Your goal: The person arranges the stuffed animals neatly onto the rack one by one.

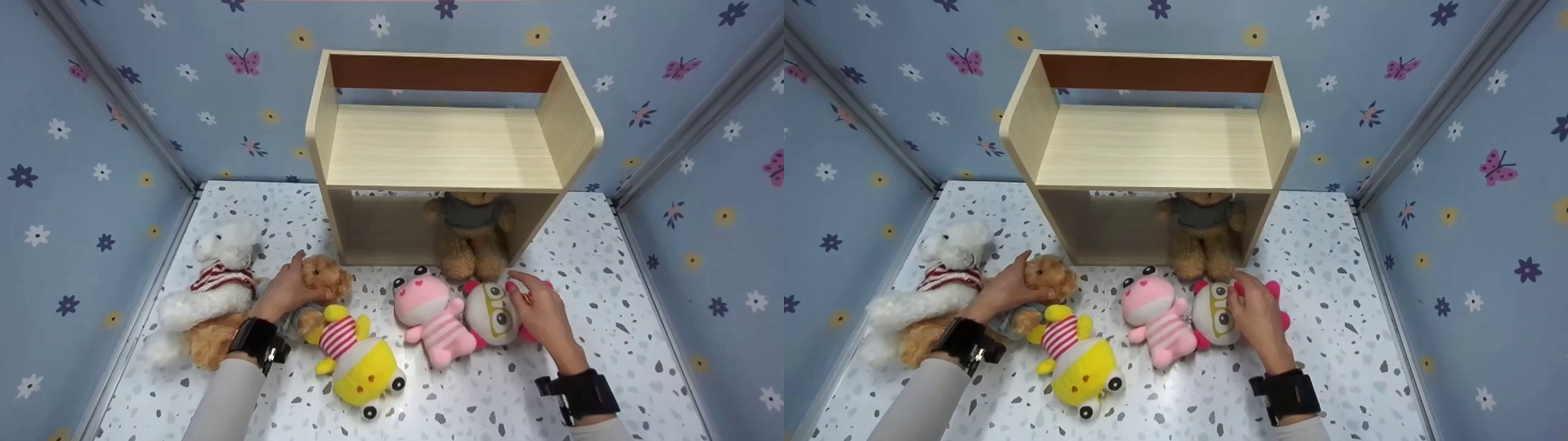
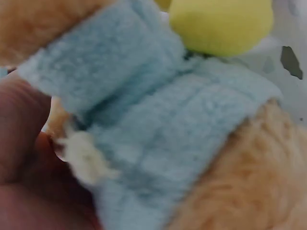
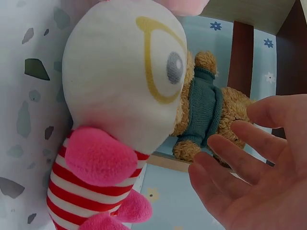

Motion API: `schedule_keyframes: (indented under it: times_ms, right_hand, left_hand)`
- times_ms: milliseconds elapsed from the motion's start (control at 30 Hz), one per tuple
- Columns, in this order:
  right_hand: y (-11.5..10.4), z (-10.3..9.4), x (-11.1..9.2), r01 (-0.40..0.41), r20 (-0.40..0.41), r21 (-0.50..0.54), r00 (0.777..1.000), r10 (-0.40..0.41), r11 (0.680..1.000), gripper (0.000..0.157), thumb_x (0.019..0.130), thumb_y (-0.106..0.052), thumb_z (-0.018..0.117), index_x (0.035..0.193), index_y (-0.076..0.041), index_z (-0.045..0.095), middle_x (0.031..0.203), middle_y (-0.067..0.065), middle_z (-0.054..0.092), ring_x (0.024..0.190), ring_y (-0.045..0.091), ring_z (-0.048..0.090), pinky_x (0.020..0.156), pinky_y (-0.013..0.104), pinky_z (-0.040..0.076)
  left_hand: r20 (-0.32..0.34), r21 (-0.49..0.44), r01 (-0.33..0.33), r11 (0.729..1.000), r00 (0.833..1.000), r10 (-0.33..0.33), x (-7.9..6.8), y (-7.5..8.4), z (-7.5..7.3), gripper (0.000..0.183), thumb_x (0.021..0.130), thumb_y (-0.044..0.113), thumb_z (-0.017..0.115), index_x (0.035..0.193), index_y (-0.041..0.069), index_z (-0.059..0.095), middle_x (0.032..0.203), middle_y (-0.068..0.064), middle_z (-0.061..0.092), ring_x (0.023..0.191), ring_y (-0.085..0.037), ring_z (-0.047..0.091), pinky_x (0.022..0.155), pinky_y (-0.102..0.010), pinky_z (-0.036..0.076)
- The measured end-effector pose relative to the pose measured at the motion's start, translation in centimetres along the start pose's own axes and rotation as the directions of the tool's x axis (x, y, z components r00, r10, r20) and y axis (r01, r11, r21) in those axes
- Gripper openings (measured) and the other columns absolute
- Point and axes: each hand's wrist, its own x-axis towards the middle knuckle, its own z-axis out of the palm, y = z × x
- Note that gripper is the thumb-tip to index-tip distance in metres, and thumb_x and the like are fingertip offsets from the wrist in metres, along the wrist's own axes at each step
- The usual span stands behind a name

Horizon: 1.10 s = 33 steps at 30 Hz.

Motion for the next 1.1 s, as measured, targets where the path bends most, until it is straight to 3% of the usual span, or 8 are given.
schedule_keyframes:
  times_ms: [100, 200, 300, 467, 633, 767, 867, 1100]
  right_hand:
    - [0.0, 0.3, 0.2, 0.014, 0.000, 0.016, 1.000, -0.014, 1.000, 0.031, 0.101, -0.011, 0.066, 0.130, -0.002, 0.070, 0.124, 0.015, 0.071, 0.080, 0.022, 0.062, 0.073, 0.041, 0.051]
    - [0.1, 0.4, 0.4, 0.025, 0.014, 0.035, 1.000, -0.026, 0.999, 0.032, 0.101, -0.009, 0.065, 0.131, 0.001, 0.068, 0.133, 0.022, 0.066, 0.107, 0.032, 0.066, 0.086, 0.048, 0.054]
    - [0.0, 0.4, 0.4, 0.028, 0.032, 0.048, 0.999, -0.029, 0.998, 0.035, 0.100, -0.007, 0.065, 0.134, 0.003, 0.065, 0.143, 0.026, 0.058, 0.134, 0.040, 0.054, 0.100, 0.057, 0.051]
    - [-0.2, 0.3, 0.1, 0.032, 0.001, 0.032, 0.999, -0.032, 0.999, 0.038, 0.100, -0.009, 0.066, 0.136, 0.002, 0.063, 0.149, 0.026, 0.051, 0.136, 0.042, 0.050, 0.098, 0.058, 0.051]
    - [-0.3, 0.1, -0.2, 0.054, -0.038, 0.019, 0.998, -0.053, 0.998, 0.039, 0.100, -0.009, 0.066, 0.137, 0.001, 0.062, 0.150, 0.026, 0.051, 0.137, 0.043, 0.049, 0.101, 0.061, 0.047]
    - [-0.8, 0.5, -0.4, 0.131, -0.102, 0.040, 0.987, -0.126, 0.991, 0.046, 0.096, -0.002, 0.067, 0.141, 0.003, 0.057, 0.146, 0.026, 0.054, 0.133, 0.043, 0.052, 0.102, 0.060, 0.047]
    - [-1.5, 1.1, -0.5, 0.186, -0.140, 0.053, 0.974, -0.177, 0.981, 0.056, 0.093, 0.001, 0.069, 0.146, 0.004, 0.052, 0.147, 0.025, 0.054, 0.132, 0.040, 0.054, 0.101, 0.057, 0.049]
    - [-3.8, 2.4, -0.7, 0.279, -0.159, 0.048, 0.950, -0.268, 0.959, 0.057, 0.090, 0.000, 0.072, 0.144, 0.003, 0.054, 0.145, 0.024, 0.057, 0.128, 0.037, 0.058, 0.097, 0.053, 0.052]
  left_hand:
    - [-0.012, -0.014, 0.025, 1.000, 1.000, -0.025, 0.0, -0.3, 0.5, 0.118, 0.083, 0.044, 0.086, 0.161, -0.006, 0.013, 0.153, -0.040, 0.037, 0.138, -0.054, 0.042, 0.113, -0.063, 0.036]
    - [-0.049, -0.005, 0.037, 0.999, 0.998, -0.037, 0.1, -0.5, 0.9, 0.112, 0.082, 0.044, 0.085, 0.160, -0.004, 0.020, 0.149, -0.038, 0.044, 0.134, -0.052, 0.048, 0.109, -0.063, 0.041]
    - [-0.093, 0.014, 0.043, 0.999, 0.995, -0.042, 0.1, -0.7, 1.2, 0.104, 0.081, 0.039, 0.082, 0.158, -0.003, 0.026, 0.146, -0.037, 0.048, 0.129, -0.051, 0.052, 0.105, -0.062, 0.044]
    - [-0.187, 0.022, 0.016, 1.000, 0.982, -0.011, -0.6, -0.8, 1.1, 0.093, 0.080, 0.032, 0.080, 0.155, -0.001, 0.033, 0.140, -0.035, 0.054, 0.122, -0.051, 0.056, 0.101, -0.062, 0.048]
    - [-0.316, -0.010, -0.041, 0.999, 0.948, 0.036, -1.7, 0.7, 0.6, 0.093, 0.079, 0.028, 0.083, 0.155, 0.003, 0.036, 0.143, -0.031, 0.053, 0.126, -0.049, 0.055, 0.102, -0.062, 0.047]
    - [-0.421, -0.024, -0.132, 0.991, 0.900, 0.110, -2.9, 2.9, 0.5, 0.098, 0.078, 0.024, 0.088, 0.158, 0.006, 0.035, 0.148, -0.028, 0.049, 0.131, -0.047, 0.051, 0.104, -0.063, 0.045]
    - [-0.483, -0.015, -0.233, 0.972, 0.853, 0.197, -3.7, 4.6, 0.6, 0.102, 0.075, 0.018, 0.091, 0.159, 0.007, 0.035, 0.149, -0.026, 0.048, 0.132, -0.046, 0.051, 0.105, -0.063, 0.046]
    - [-0.563, 0.140, -0.441, 0.886, 0.701, 0.438, -5.2, 8.0, 1.2, 0.104, 0.065, 0.015, 0.099, 0.152, 0.001, 0.042, 0.145, -0.023, 0.052, 0.129, -0.042, 0.056, 0.104, -0.057, 0.049]
